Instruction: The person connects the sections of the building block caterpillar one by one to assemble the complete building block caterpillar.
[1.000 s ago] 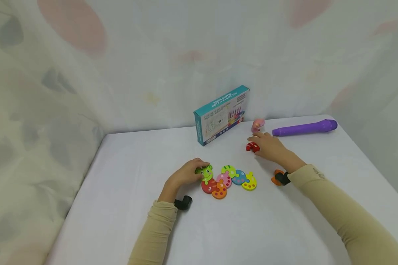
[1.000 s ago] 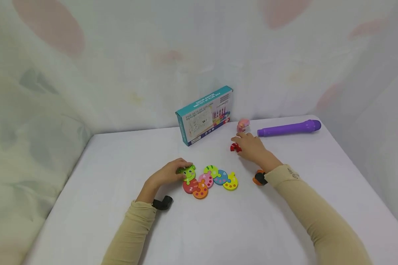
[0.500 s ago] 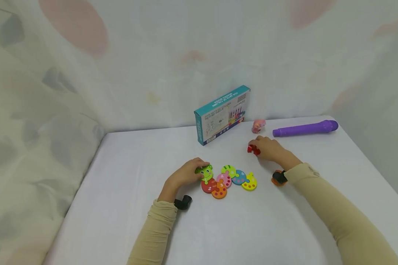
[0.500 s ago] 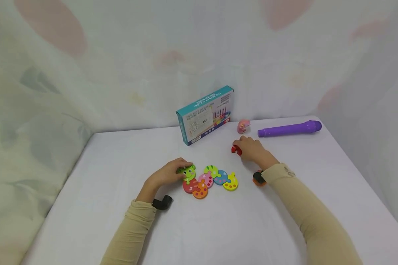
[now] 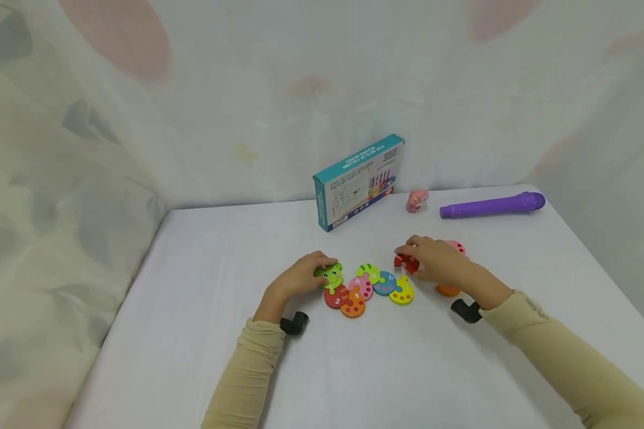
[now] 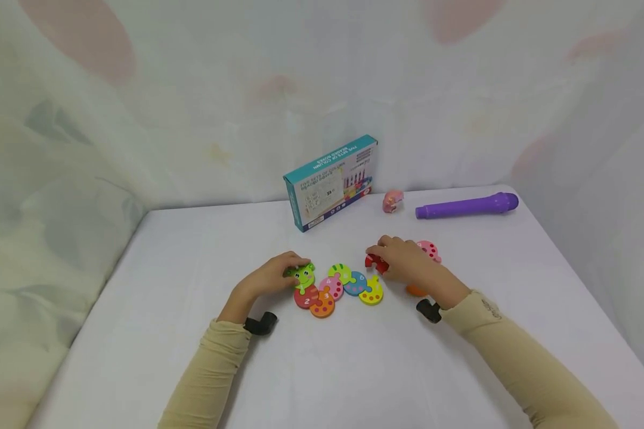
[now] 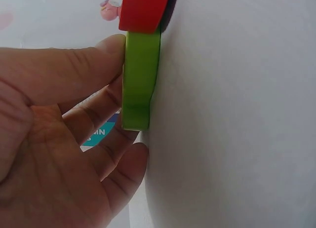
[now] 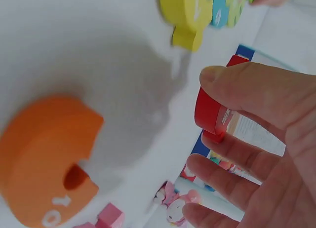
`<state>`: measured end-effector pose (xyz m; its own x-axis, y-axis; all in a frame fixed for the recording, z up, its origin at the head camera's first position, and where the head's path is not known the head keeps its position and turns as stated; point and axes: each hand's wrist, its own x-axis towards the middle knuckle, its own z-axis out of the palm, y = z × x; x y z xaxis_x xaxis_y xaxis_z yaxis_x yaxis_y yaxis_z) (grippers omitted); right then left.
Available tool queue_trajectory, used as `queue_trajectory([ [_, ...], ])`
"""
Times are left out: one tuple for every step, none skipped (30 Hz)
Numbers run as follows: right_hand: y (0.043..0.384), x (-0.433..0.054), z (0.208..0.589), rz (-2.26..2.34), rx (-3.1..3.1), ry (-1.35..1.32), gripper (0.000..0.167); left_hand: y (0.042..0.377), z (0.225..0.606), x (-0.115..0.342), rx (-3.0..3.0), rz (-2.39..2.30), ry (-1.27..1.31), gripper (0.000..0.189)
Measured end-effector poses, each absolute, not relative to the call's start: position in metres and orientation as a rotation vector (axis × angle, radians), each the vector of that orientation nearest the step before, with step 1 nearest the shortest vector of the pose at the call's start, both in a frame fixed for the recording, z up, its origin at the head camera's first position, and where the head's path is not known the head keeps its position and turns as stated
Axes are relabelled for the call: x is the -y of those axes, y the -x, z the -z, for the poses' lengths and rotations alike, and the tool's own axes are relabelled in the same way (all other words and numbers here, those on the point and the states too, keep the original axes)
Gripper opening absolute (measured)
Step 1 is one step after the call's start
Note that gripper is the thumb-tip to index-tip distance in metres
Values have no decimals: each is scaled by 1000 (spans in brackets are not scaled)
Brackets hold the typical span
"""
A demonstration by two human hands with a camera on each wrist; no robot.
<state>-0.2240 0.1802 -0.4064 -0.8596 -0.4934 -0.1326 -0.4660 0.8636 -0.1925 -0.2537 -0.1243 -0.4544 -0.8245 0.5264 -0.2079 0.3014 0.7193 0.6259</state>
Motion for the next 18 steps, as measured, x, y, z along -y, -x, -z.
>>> queue_trajectory([
  [221, -180, 407, 223, -2859, 744, 50, 254, 454, 124, -2554, -835, -641, 45],
  [218, -179, 407, 216, -2859, 745, 51, 253, 455, 124, -2556, -832, -641, 45],
  [216, -179, 408, 211, -2861, 748, 51, 253, 455, 124, -2557, -831, -640, 44],
  [214, -178, 408, 208, -2862, 745, 51, 254, 455, 124, -2560, -825, -639, 44],
  [213, -178, 409, 205, -2865, 742, 51, 254, 455, 124, -2561, -821, -638, 45],
  [211, -178, 410, 200, -2868, 741, 51, 254, 455, 124, -2561, -819, -635, 45],
  [211, -178, 411, 188, -2870, 745, 51, 254, 455, 124, -2562, -816, -636, 45],
  [211, -179, 413, 174, -2872, 753, 51, 254, 455, 124, -2562, -814, -635, 45],
  [210, -179, 414, 167, -2872, 753, 51, 254, 455, 124, -2562, -811, -633, 45],
  [210, -179, 415, 157, -2872, 752, 51, 254, 455, 124, -2563, -809, -632, 45],
  [210, -179, 417, 148, -2872, 753, 52, 254, 455, 124, -2562, -809, -631, 45],
  [210, -180, 417, 139, -2872, 754, 52, 254, 455, 124, -2561, -809, -631, 45],
  [210, -180, 418, 136, -2872, 756, 52, 254, 455, 124, -2561, -809, -633, 45],
  [210, -180, 418, 135, -2872, 759, 52, 254, 455, 124, -2560, -810, -634, 45],
  [210, -179, 418, 140, -2874, 757, 52, 254, 455, 124, -2558, -812, -638, 45],
  [210, -179, 418, 144, -2874, 760, 52, 254, 456, 124, -2558, -812, -640, 45],
  [210, -179, 418, 147, -2874, 762, 51, 254, 456, 124, -2558, -814, -642, 45],
  [210, -179, 417, 149, -2874, 763, 51, 254, 456, 124, -2557, -814, -643, 45],
])
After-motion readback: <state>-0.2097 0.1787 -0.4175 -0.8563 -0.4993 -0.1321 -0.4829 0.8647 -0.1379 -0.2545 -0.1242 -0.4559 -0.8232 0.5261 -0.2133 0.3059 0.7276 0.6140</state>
